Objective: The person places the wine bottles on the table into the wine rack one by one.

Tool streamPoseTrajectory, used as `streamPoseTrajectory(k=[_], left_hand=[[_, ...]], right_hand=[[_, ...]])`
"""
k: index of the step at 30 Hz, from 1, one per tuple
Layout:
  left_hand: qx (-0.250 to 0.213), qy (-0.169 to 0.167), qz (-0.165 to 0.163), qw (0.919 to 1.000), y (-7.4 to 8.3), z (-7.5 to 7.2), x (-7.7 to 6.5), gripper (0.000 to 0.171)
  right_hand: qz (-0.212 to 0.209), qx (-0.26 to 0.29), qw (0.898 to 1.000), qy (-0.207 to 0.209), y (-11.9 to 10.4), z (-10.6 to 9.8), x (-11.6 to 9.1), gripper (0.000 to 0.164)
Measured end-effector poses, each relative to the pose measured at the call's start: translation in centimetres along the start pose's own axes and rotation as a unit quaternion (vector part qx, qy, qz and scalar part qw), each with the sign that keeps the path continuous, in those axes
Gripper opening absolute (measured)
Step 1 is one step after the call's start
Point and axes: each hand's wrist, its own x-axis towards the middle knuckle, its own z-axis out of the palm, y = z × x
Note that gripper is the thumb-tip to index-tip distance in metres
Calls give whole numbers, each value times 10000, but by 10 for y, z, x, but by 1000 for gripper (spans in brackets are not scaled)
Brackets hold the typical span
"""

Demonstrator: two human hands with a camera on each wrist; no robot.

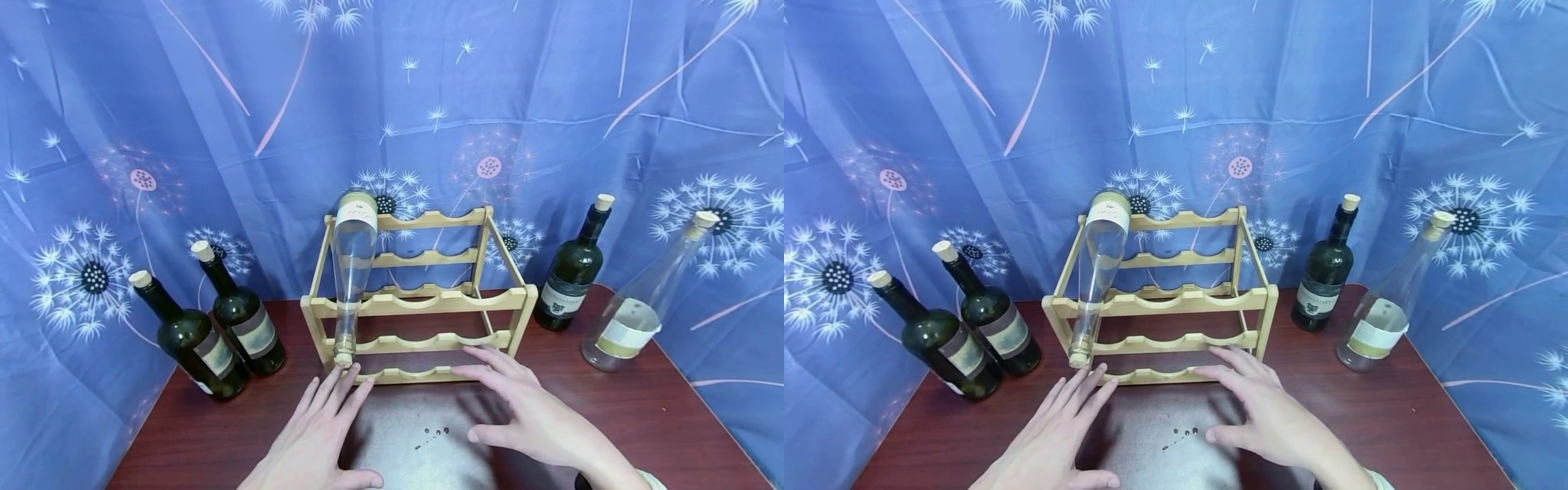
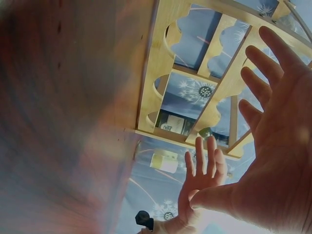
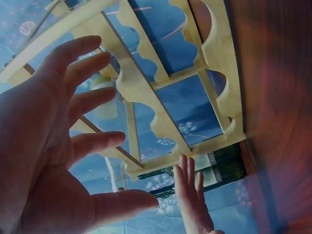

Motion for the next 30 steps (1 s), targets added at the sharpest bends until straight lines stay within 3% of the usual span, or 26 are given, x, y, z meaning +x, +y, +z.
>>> streamPoseTrajectory(k=[6,18,24,30], left_hand=[[39,-3,-50,10000,-1,0,0,116],[35,-73,-148,9999,-1,0,-1,115],[44,-59,-144,9999,-1,0,-1,116],[47,12,-18,10000,-1,0,-1,116]], right_hand=[[91,-229,9997,5,3,-14,-5,62],[505,53,9987,-23,16,-44,-14,52],[896,-233,9948,432,24,-61,-21,49],[1330,-568,9847,977,34,-73,-23,50]])
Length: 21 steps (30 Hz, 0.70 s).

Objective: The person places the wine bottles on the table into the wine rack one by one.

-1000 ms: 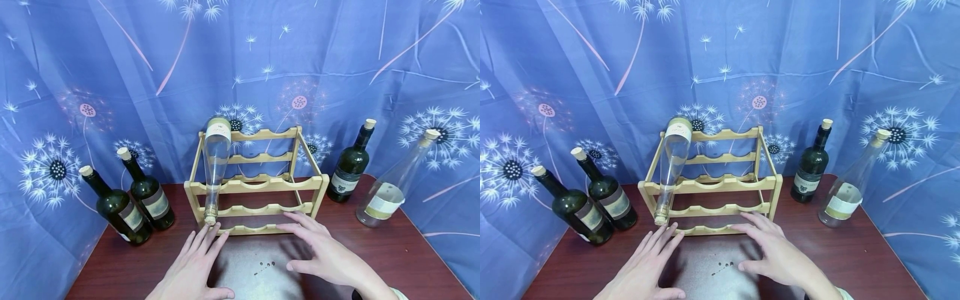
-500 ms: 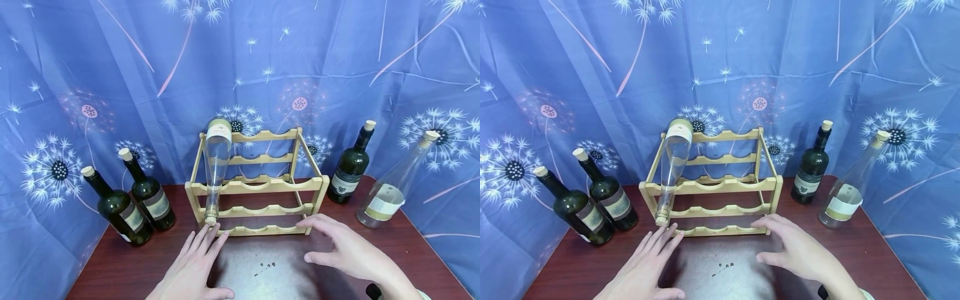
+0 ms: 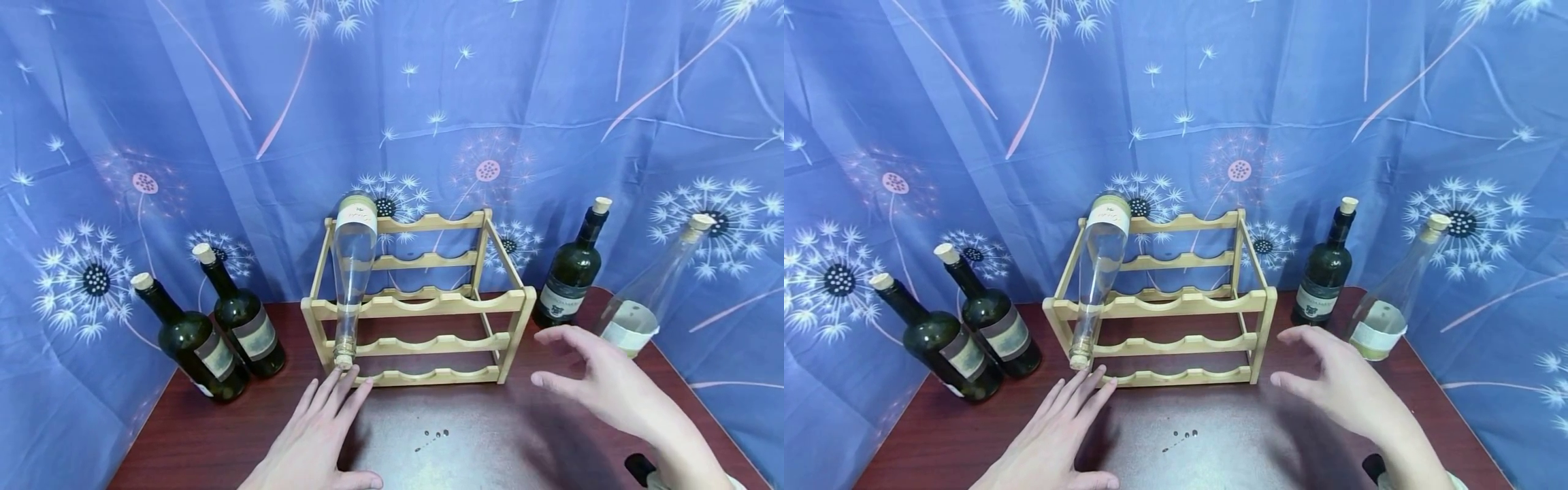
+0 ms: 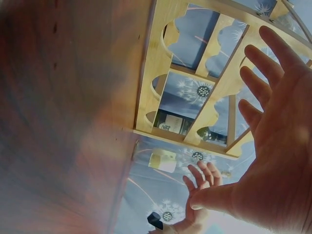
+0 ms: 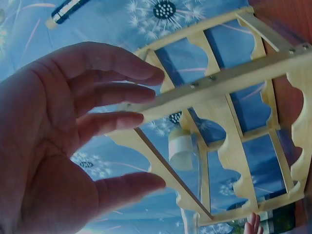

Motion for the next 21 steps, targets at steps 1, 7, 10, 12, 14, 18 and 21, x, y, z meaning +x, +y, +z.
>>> streamPoseTrajectory(k=[1,7,10,12,14,18,21], left_hand=[[-8,-5,-14,10000,0,0,0,116],[5,33,11,10000,0,-1,0,116],[16,45,35,10000,0,-1,0,116],[-5,23,-13,10000,0,-2,0,116],[-41,-18,-70,10000,0,-2,0,116],[-74,-81,-176,9998,0,-2,0,116],[-47,-81,-152,9998,-1,-2,0,116]], right_hand=[[57,-38,9999,91,2,-1,1,50],[218,-249,9976,615,15,-8,2,49],[289,-319,9953,863,21,-13,4,52],[442,-376,9932,1013,25,-17,6,55],[659,-382,9896,1222,28,-21,7,61],[1194,-354,9771,1726,35,-28,7,72],[1471,-298,9647,2162,42,-31,8,78]])
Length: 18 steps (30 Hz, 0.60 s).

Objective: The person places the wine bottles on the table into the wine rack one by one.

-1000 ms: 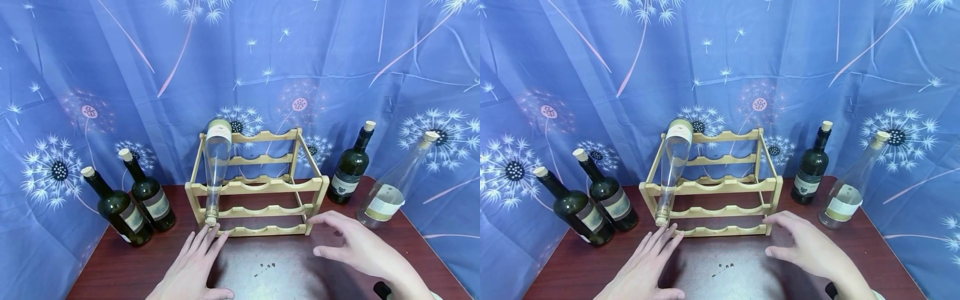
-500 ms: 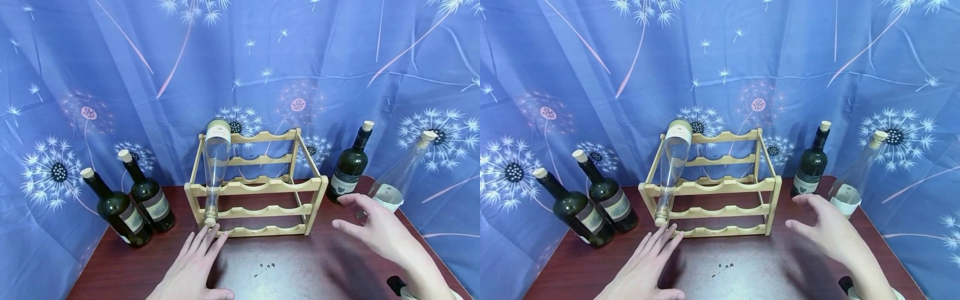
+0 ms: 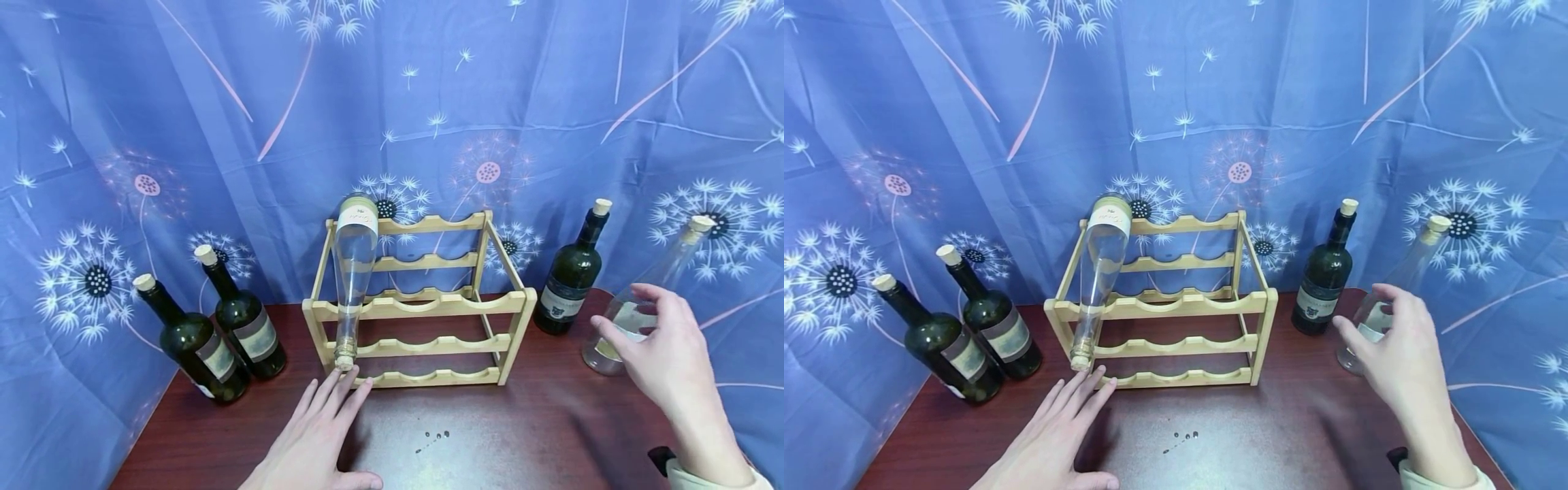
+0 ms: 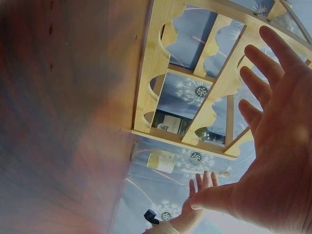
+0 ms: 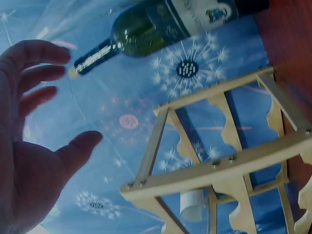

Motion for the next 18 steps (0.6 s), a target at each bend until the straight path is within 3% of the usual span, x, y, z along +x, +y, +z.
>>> streamPoseTrajectory(k=[8,18], left_hand=[[60,123,160,9998,-2,2,-1,114],[65,219,246,9994,-3,3,0,112]], right_hand=[[471,71,9924,1137,21,8,8,88],[630,30,9897,1286,41,16,13,93]])
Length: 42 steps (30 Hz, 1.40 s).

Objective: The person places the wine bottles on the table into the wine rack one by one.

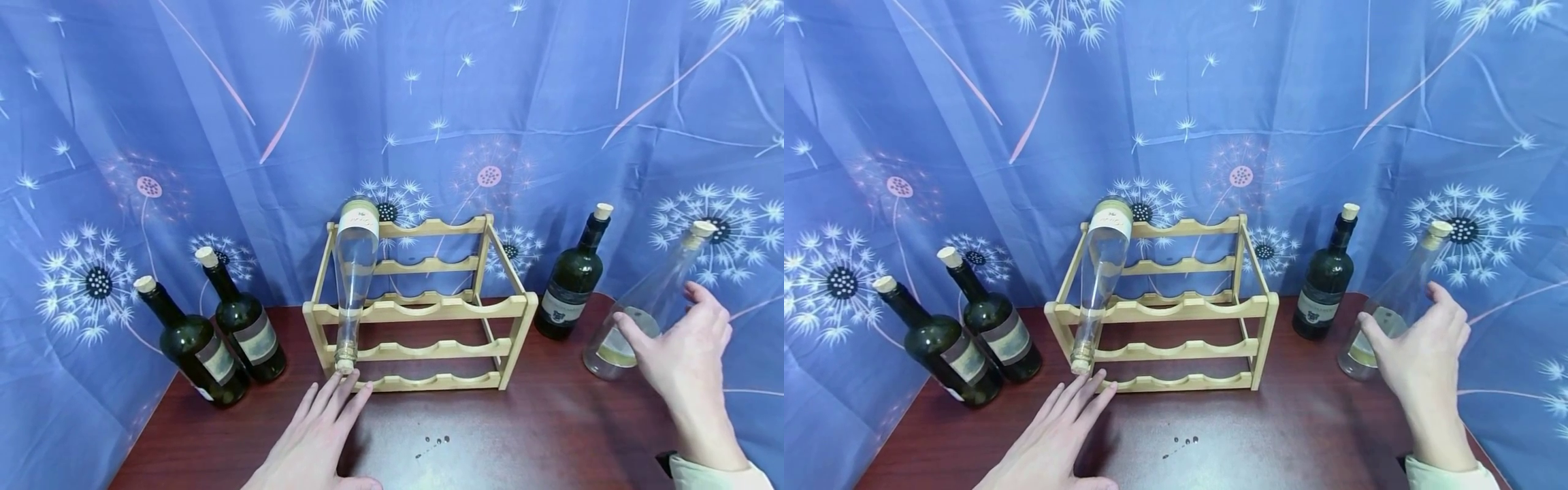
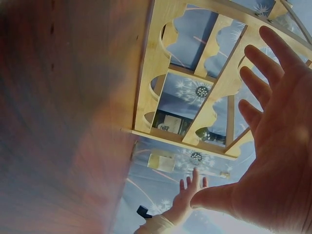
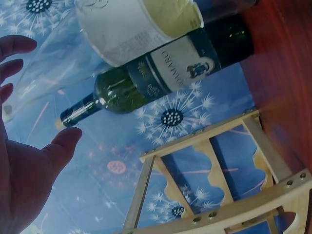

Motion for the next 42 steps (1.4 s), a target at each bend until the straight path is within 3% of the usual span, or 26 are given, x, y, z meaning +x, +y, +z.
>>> streamPoseTrajectory(k=[9,16,25,33,42], left_hand=[[20,19,-23,10000,1,0,0,113],[-39,-172,-61,9998,1,-1,0,112],[-49,-131,-23,9999,1,-1,1,112],[-94,-54,69,9999,0,-1,1,111],[-108,3,263,9996,-1,-1,0,109]], right_hand=[[496,-94,9979,-411,19,11,3,101],[686,-101,9950,-724,32,21,6,102],[739,-127,9920,-1018,41,30,6,105],[697,118,9912,-1116,47,35,6,98],[732,-64,9898,-1222,46,30,8,89]])
